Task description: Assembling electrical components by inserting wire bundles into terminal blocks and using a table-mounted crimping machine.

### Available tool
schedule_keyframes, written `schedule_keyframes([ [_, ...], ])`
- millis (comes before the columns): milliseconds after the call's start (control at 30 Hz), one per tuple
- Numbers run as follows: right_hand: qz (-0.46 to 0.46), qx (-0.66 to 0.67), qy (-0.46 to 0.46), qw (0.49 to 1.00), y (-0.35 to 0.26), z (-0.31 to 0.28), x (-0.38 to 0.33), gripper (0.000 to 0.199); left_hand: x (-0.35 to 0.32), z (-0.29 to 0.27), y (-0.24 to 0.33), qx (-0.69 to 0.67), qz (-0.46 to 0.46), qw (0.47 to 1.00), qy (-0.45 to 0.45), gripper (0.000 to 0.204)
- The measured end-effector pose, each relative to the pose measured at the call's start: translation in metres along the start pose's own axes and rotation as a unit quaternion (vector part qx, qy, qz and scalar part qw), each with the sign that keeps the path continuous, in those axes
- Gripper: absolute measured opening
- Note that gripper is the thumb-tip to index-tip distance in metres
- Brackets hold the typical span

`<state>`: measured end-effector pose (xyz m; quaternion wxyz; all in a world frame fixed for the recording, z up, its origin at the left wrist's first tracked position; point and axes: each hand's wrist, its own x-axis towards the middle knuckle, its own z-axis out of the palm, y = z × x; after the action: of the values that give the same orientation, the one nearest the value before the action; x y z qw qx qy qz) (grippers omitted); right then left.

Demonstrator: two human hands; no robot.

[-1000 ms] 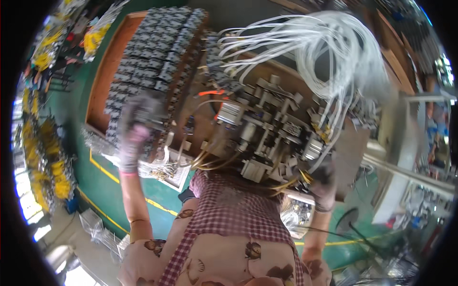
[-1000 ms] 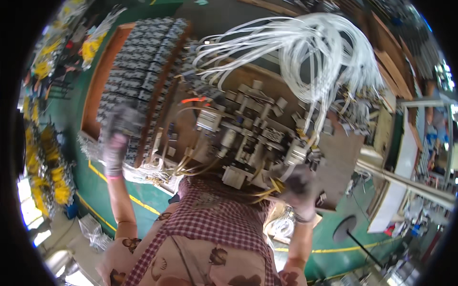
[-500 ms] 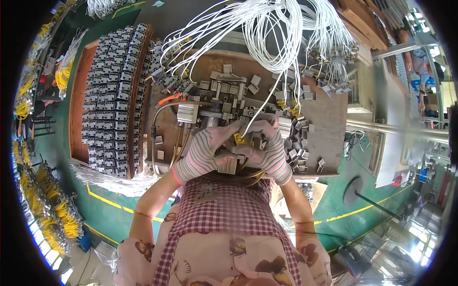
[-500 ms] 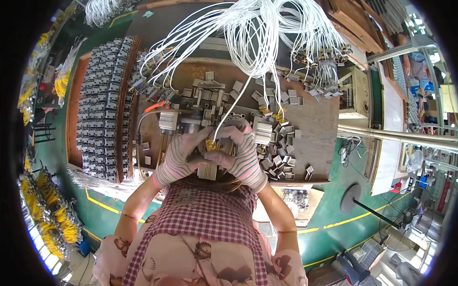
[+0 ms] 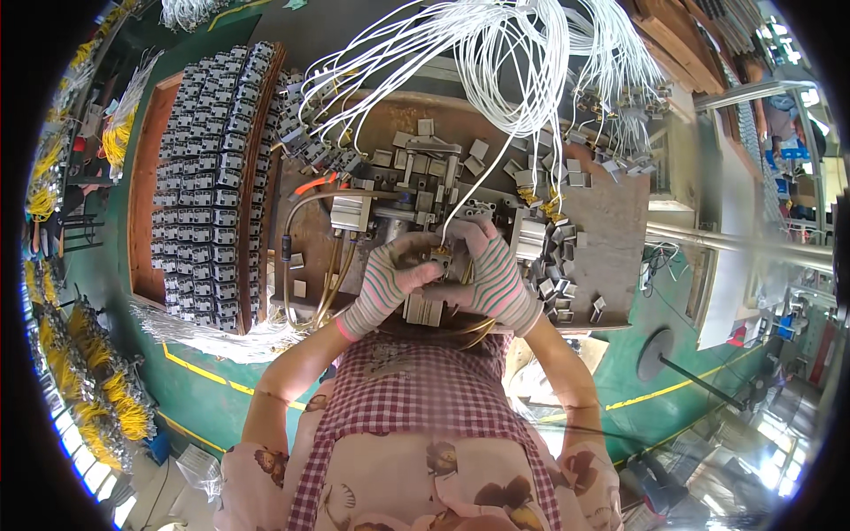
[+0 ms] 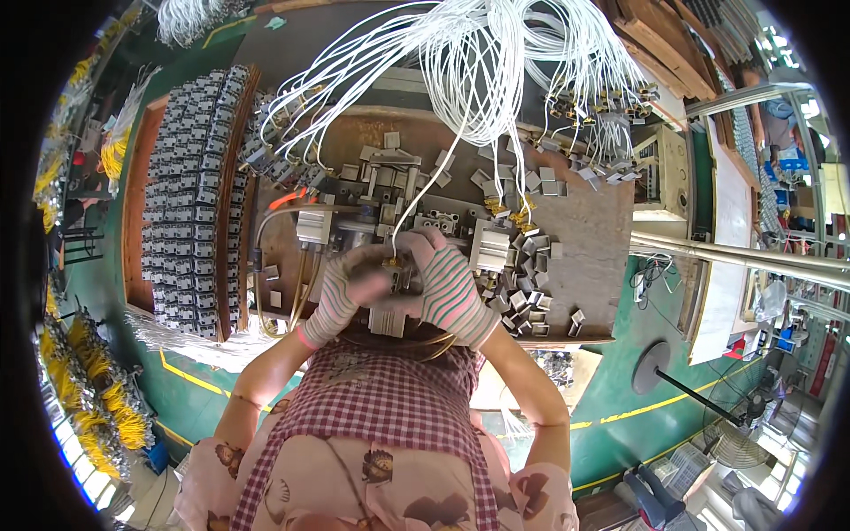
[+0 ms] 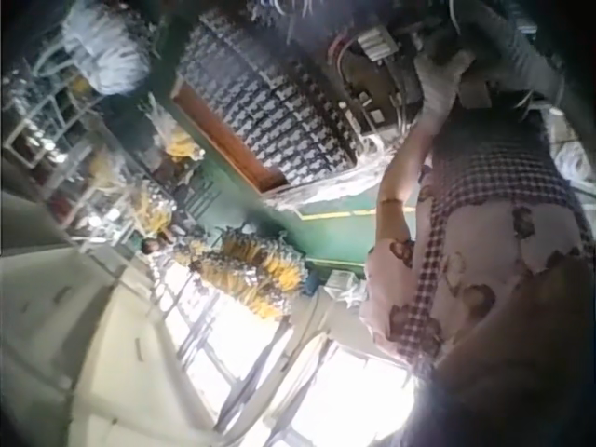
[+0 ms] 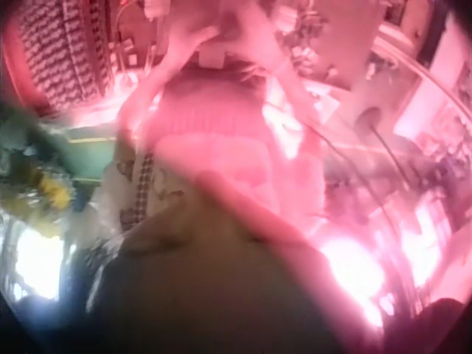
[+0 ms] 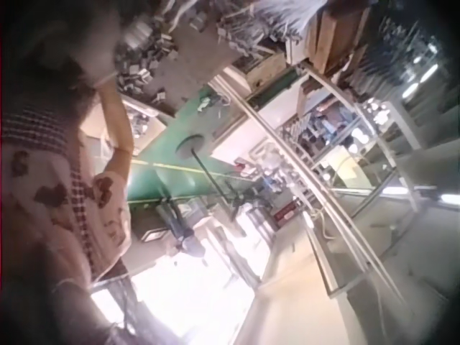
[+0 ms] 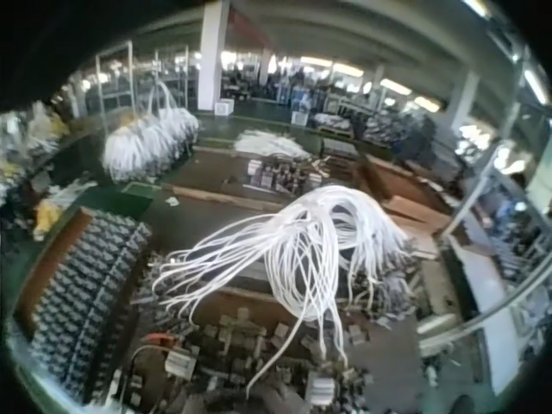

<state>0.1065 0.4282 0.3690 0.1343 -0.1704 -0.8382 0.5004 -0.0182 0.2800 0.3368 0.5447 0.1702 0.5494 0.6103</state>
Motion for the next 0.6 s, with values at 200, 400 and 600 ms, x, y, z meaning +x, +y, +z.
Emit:
schedule_keyframes([
  [200,-0.173,-0.308,0.018,0.935,0.023,-0.010,0.015,0.075,0.003,0.000,0.024,0.385,0.255,0.883,0.083,0.054],
  [400,-0.083,-0.336,-0.041,0.937,0.042,-0.002,0.033,0.065,0.032,-0.022,0.014,0.658,0.273,0.698,-0.082,0.037],
  [600,0.024,-0.201,0.271,0.941,0.053,-0.057,0.012,0.038,0.041,-0.032,0.018,0.746,0.277,0.585,-0.155,0.035],
])
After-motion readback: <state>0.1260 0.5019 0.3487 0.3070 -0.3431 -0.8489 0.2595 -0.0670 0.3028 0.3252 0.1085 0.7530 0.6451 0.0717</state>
